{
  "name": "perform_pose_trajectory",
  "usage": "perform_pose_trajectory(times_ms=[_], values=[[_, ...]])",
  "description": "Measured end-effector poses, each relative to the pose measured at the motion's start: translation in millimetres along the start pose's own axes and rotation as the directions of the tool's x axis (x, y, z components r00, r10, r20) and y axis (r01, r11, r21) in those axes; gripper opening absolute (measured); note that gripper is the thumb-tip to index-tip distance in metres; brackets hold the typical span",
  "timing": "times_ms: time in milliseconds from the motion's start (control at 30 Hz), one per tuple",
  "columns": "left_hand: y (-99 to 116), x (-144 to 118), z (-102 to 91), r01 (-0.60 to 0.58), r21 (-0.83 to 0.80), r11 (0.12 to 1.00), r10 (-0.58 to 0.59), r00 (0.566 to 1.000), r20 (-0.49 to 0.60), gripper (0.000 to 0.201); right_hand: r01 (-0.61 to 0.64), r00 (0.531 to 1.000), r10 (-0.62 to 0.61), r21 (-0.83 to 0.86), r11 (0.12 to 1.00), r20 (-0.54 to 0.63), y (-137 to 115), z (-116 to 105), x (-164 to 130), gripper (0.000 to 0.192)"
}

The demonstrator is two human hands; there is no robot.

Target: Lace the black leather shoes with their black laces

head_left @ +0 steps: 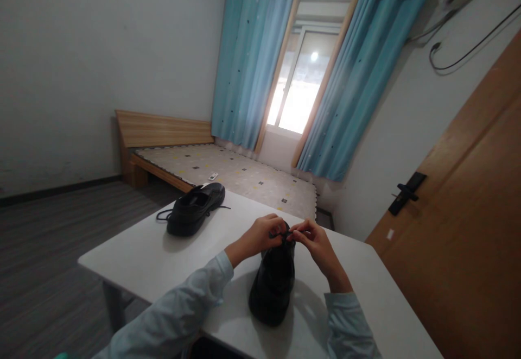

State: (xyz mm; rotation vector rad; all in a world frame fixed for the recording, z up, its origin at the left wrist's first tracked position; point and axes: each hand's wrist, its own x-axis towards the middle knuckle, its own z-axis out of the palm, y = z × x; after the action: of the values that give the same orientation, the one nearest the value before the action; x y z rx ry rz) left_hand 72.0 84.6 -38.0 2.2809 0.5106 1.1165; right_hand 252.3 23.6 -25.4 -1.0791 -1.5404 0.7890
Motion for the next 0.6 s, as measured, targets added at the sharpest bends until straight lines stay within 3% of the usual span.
perform_pose_trajectory(times_ms=[200, 333, 500, 600], values=[[-1, -1, -5.8, 0.08, -0.166, 0.983, -0.064, 0.993, 0.1, 0.01, -0.064, 0.998, 0.064, 0.057, 0.996, 0.011, 2, -4, -2, 0.024], [-10, 0, -12.4, 0.112, -0.215, 0.97, -0.087, 0.989, 0.121, 0.028, -0.094, 0.996, 0.093, 0.115, 0.989, 0.014, 9, -9, -4, 0.022], [-21, 3, -21.0, 0.095, -0.083, 0.992, -0.089, 0.994, 0.065, 0.016, -0.135, 0.991, 0.135, 0.221, 0.966, 0.015, 12, -16, -5, 0.024], [-23, 5, -20.4, 0.117, -0.098, 0.988, -0.116, 0.993, 0.015, 0.02, -0.131, 0.991, 0.129, 0.228, 0.965, 0.025, 11, -17, -5, 0.024]])
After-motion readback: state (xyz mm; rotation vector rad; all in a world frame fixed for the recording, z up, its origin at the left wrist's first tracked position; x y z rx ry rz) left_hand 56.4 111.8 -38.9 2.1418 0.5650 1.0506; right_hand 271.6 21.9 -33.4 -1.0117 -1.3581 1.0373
